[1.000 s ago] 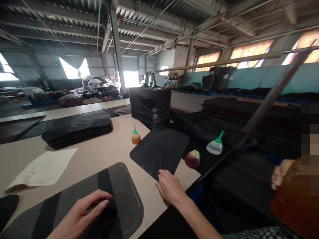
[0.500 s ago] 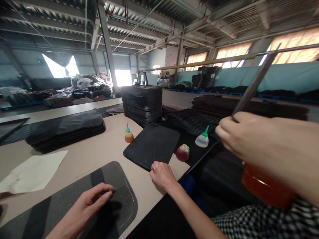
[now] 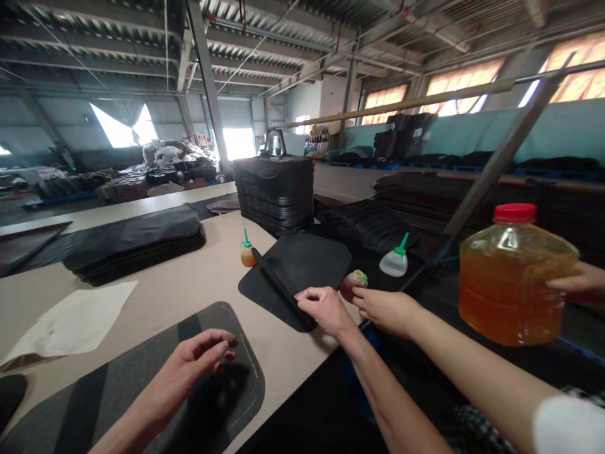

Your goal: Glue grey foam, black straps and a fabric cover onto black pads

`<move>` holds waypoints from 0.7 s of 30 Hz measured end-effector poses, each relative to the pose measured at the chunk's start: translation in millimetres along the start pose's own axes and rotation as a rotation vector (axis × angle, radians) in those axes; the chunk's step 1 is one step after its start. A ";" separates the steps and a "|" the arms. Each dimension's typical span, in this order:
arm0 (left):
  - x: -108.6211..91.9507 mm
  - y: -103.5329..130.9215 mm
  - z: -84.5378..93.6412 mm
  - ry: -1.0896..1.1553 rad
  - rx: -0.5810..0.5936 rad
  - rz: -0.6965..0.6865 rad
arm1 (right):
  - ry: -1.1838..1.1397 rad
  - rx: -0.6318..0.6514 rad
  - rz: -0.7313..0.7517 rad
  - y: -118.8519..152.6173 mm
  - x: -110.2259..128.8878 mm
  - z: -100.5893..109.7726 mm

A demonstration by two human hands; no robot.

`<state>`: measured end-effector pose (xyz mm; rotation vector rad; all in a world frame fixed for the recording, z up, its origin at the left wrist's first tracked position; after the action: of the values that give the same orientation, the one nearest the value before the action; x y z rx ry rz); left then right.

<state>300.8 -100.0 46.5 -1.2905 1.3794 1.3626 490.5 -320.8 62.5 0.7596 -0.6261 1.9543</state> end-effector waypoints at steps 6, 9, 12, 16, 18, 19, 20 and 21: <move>0.5 -10.7 -9.5 0.313 -0.123 0.046 | -0.131 0.022 0.147 36.5 46.5 -23.6; 9.0 -18.4 -16.0 0.499 -0.168 0.097 | -0.061 0.013 0.323 63.6 81.5 -43.6; 16.7 -24.7 -18.3 0.523 -0.185 0.128 | 0.047 0.005 0.440 87.5 101.6 -64.3; 29.0 -29.6 -9.9 0.415 -0.264 0.146 | 0.103 0.000 0.441 97.1 98.0 -78.3; 34.2 -31.7 -11.1 0.398 -0.266 0.159 | 0.088 0.021 0.400 93.2 88.8 -79.3; 35.6 -32.8 -13.1 0.397 -0.259 0.160 | 0.083 0.048 0.374 90.0 83.2 -79.8; 36.1 -33.9 -15.6 0.397 -0.250 0.156 | 0.082 0.081 0.347 86.4 77.2 -79.9; 35.7 -35.0 -18.4 0.398 -0.236 0.147 | 0.087 0.107 0.320 82.3 70.9 -78.8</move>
<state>331.1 -119.4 7.3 -1.7164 1.6410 1.4536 369.9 -263.1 50.2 0.6657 -0.6237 2.3166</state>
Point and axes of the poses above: each hand's wrist, its own y-axis away from the middle knuckle, its own z-axis out of the back of the hand, x = y × z, the point moved 9 cm from there along -y, towards the middle knuckle, and after that the axes turned 11 degrees about y, right-handed, at the moved point
